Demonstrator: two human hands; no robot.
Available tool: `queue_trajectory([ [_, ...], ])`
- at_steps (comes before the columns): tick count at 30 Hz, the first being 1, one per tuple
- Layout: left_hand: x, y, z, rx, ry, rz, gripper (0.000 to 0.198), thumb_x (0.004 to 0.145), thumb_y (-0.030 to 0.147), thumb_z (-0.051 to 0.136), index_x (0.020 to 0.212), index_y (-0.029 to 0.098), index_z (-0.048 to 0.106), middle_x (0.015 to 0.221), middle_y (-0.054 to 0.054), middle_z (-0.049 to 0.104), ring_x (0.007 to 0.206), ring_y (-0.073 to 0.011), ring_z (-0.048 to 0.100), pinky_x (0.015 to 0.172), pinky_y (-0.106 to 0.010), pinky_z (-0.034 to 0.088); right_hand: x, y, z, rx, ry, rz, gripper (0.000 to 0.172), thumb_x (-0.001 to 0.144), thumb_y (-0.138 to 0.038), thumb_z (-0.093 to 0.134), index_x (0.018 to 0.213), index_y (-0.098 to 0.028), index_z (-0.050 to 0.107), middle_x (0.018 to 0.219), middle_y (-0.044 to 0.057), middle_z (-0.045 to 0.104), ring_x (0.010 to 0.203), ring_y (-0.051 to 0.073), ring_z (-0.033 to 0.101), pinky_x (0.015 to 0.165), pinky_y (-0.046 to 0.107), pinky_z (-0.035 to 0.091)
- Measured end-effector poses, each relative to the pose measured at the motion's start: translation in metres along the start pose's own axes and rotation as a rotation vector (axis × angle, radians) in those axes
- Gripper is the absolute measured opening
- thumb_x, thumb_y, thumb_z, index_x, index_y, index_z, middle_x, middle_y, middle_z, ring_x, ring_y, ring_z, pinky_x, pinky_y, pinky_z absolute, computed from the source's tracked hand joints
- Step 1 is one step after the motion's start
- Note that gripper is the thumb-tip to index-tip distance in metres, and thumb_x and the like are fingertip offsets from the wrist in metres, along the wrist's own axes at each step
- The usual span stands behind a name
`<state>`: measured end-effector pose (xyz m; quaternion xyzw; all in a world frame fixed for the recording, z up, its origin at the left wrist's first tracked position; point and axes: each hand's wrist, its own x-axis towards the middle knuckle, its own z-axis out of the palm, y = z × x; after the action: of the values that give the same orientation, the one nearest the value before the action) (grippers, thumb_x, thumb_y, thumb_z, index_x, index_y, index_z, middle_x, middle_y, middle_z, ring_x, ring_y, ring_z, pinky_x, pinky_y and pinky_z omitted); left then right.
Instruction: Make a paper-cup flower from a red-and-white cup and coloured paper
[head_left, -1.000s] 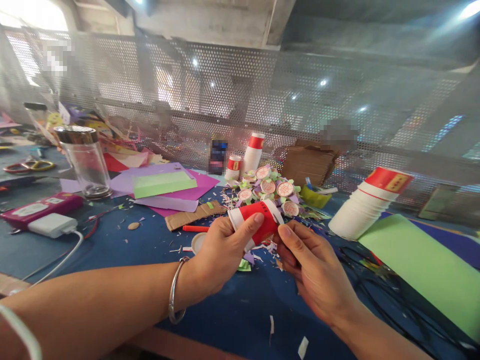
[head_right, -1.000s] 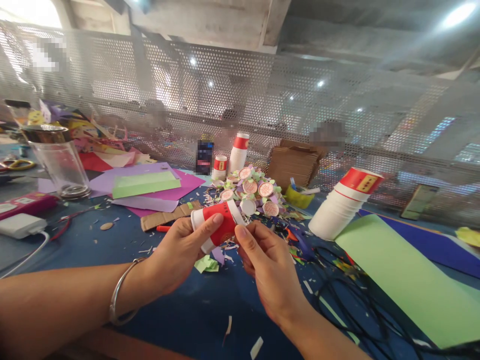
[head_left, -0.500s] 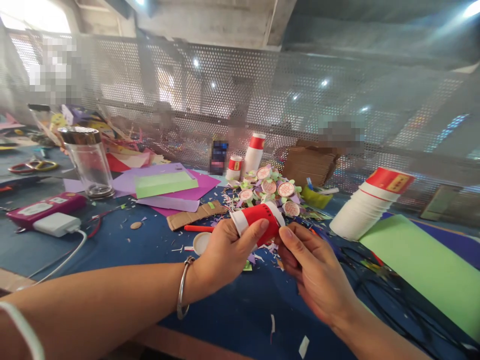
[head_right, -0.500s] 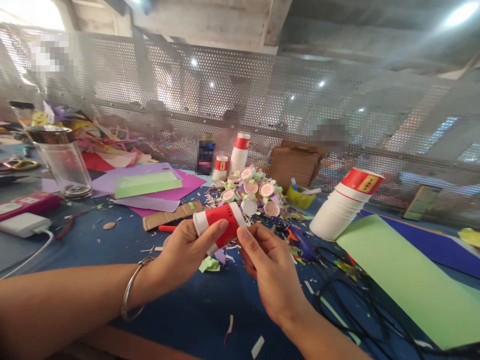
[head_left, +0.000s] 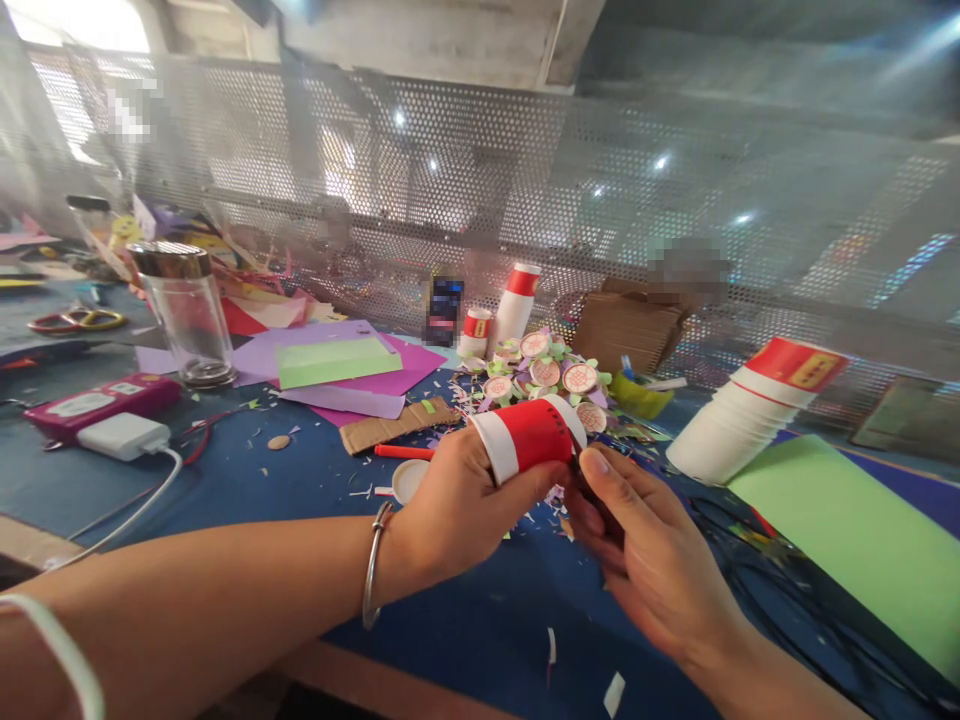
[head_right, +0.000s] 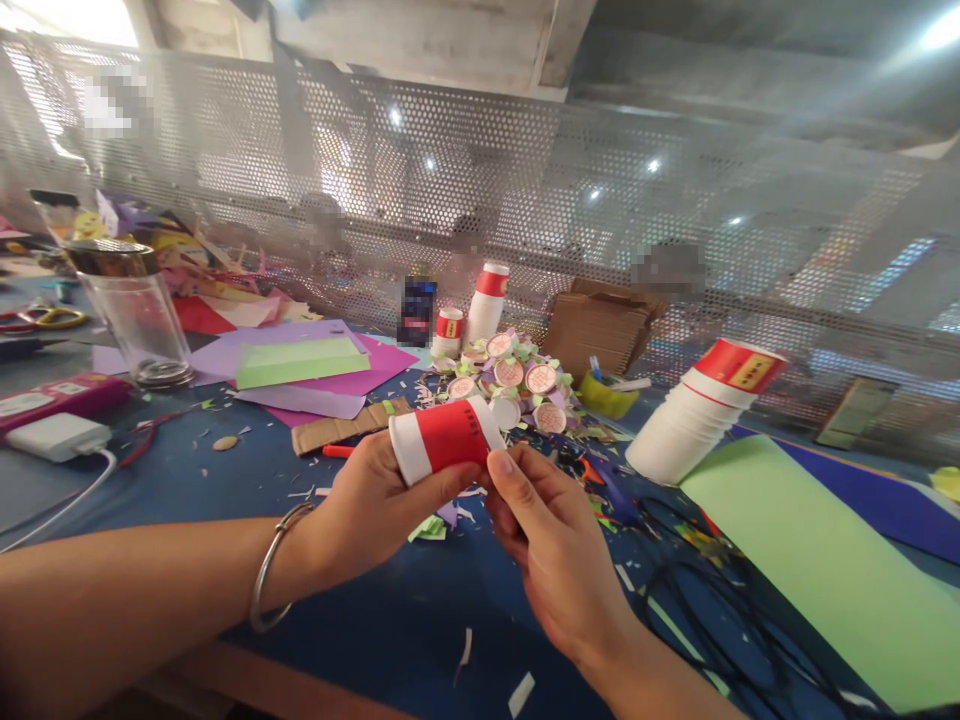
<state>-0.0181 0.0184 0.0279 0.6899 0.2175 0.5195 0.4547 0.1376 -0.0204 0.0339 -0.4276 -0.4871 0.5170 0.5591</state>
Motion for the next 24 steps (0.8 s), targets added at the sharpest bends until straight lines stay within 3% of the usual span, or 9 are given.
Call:
queue_trajectory([
  [6,0.000,-0.002,0.001,0.014,0.024,-0.031,0.016,0.091,0.027,0.060,0.097,0.015,0.069,0.091,-0.006,0.070,0.087,-0.0177,0.063,0.082,-0.029,0.053,0.000,0.000,0.003,-0.014,0.013,-0.015,0.040,0.084,-0.055,0.071,0.072,-0.018,0.061,0.056,-0.005,0.038,0.049,0.007,0.024,0.041,0.022,0.012],
  [14,-0.005,0.001,0.004,0.236,0.110,0.066,0.013,0.090,0.026,0.061,0.091,0.017,0.070,0.082,-0.002,0.069,0.078,-0.0158,0.061,0.076,-0.027,0.052,-0.002,0.005,0.005,-0.017,0.019,-0.033,0.043,0.084,-0.053,0.072,0.065,-0.019,0.052,0.055,-0.005,0.037,0.048,0.008,0.025,0.040,0.022,0.013],
  [18,-0.008,-0.005,0.009,0.069,0.139,-0.030,0.014,0.088,0.029,0.064,0.090,0.016,0.070,0.080,-0.002,0.068,0.075,-0.0151,0.061,0.072,-0.026,0.052,-0.002,0.007,0.004,-0.012,0.007,-0.026,0.040,0.086,-0.052,0.070,0.069,-0.019,0.056,0.055,-0.006,0.035,0.049,0.008,0.024,0.041,0.022,0.013],
  [24,-0.007,-0.003,0.012,-0.187,0.091,-0.100,0.020,0.086,0.035,0.069,0.089,0.015,0.069,0.082,-0.003,0.068,0.076,-0.0139,0.059,0.075,-0.025,0.052,-0.002,0.005,0.002,-0.019,-0.025,-0.016,0.038,0.089,-0.051,0.068,0.070,-0.019,0.056,0.056,-0.007,0.030,0.050,0.008,0.021,0.043,0.022,0.013],
])
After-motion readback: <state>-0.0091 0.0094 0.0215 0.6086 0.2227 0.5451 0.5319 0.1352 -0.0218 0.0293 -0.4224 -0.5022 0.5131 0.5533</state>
